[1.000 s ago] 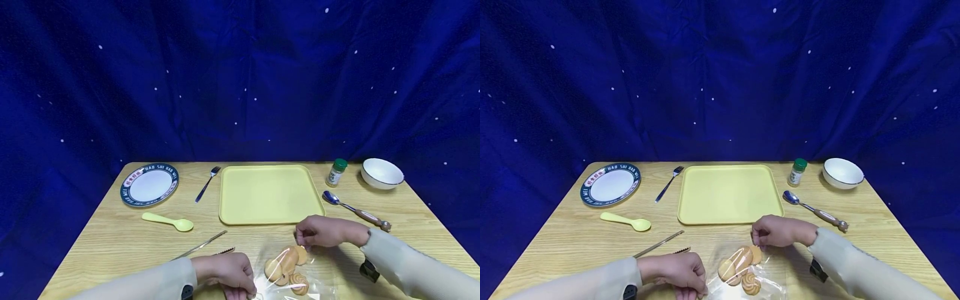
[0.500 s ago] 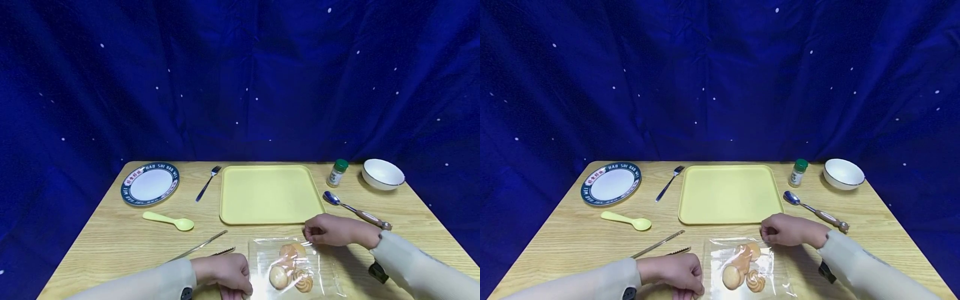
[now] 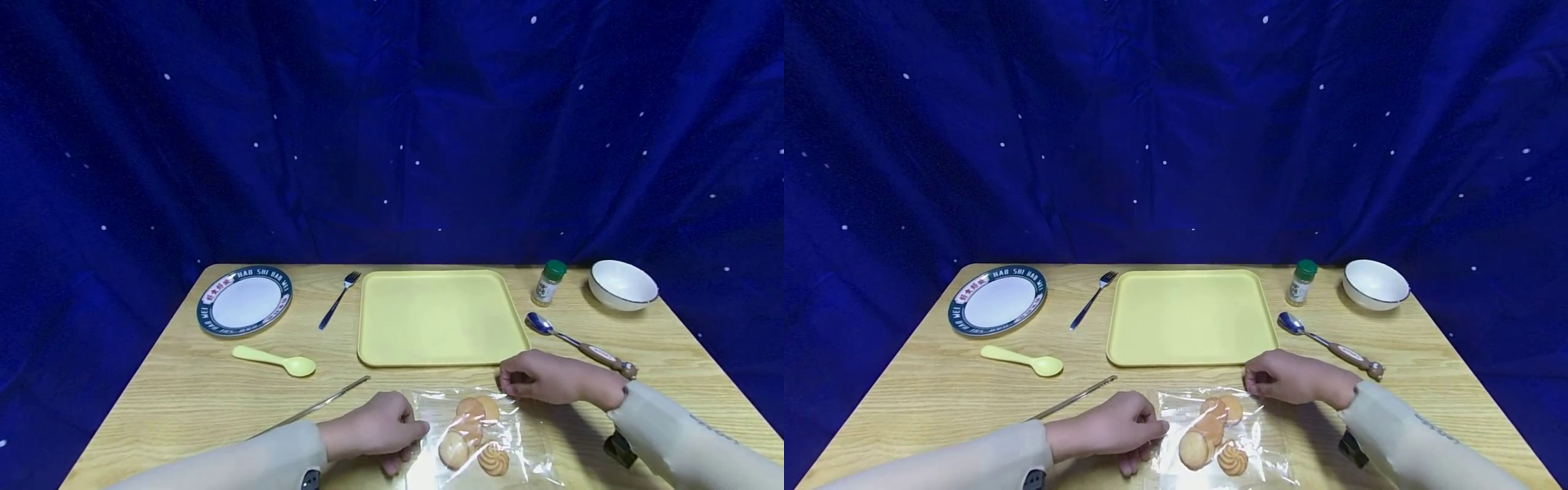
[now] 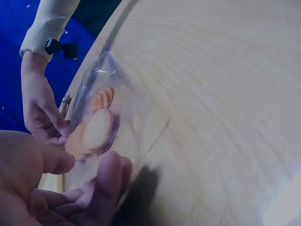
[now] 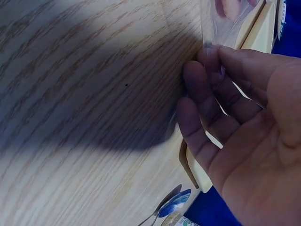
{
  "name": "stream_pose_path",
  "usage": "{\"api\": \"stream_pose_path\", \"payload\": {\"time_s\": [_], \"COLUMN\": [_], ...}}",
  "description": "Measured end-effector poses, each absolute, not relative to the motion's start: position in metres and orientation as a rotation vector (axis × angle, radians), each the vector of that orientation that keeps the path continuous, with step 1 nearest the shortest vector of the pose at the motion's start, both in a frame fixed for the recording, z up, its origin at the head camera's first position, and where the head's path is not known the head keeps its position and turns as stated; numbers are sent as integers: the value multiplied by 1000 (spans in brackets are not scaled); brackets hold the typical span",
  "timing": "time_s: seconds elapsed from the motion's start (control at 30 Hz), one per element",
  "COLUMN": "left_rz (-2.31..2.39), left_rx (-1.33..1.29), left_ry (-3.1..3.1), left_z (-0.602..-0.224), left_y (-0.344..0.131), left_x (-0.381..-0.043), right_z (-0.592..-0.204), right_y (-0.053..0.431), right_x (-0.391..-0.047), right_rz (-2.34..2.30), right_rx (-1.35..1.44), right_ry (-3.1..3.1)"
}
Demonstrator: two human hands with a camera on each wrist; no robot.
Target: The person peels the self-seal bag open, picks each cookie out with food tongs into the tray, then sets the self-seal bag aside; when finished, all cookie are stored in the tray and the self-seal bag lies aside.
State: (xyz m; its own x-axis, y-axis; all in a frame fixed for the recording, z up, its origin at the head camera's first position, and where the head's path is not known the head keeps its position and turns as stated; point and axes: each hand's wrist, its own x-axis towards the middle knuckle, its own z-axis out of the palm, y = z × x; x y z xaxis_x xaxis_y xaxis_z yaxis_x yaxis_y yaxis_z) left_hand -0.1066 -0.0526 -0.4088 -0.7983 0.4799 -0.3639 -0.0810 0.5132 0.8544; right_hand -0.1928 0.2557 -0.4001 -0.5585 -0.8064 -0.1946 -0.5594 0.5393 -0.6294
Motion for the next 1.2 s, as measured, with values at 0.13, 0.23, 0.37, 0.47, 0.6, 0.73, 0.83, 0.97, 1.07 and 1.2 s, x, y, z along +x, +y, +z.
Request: {"api": "stream_pose_path", "payload": {"time_s": [0.13, 0.23, 0.37, 0.47, 0.6, 0.73, 0.83, 0.97, 1.07, 1.2], "left_rz": [1443, 1523, 1564, 1579, 1596, 1618, 1638, 1651, 1653, 1650], "left_rx": [260, 264, 292, 308, 314, 308, 308, 305, 304, 310], "left_ry": [2048, 2007, 1991, 1963, 1940, 1940, 1943, 1946, 1940, 1926], "left_z": [-413, -414, -415, -414, -412, -409, -408, -407, -407, -407], "left_y": [-49, -48, -48, -47, -48, -48, -48, -48, -49, -49], "left_x": [-108, -110, -112, -111, -112, -113, -114, -114, -114, -114], "right_z": [-402, -403, -402, -398, -391, -389, -390, -393, -397, -402], "right_y": [256, 257, 259, 262, 258, 243, 234, 229, 229, 230], "right_x": [-193, -193, -193, -191, -184, -170, -155, -142, -137, -135], "right_rz": [-702, -688, -671, -632, -612, -636, -532, -355, -314, -324], "right_rx": [-1106, -1118, -1111, -1075, -1080, -1183, -1259, -1323, -1356, -1414], "right_ry": [2325, 2347, 2377, 2447, 2573, 2644, 2720, 2820, 2848, 2858]}}
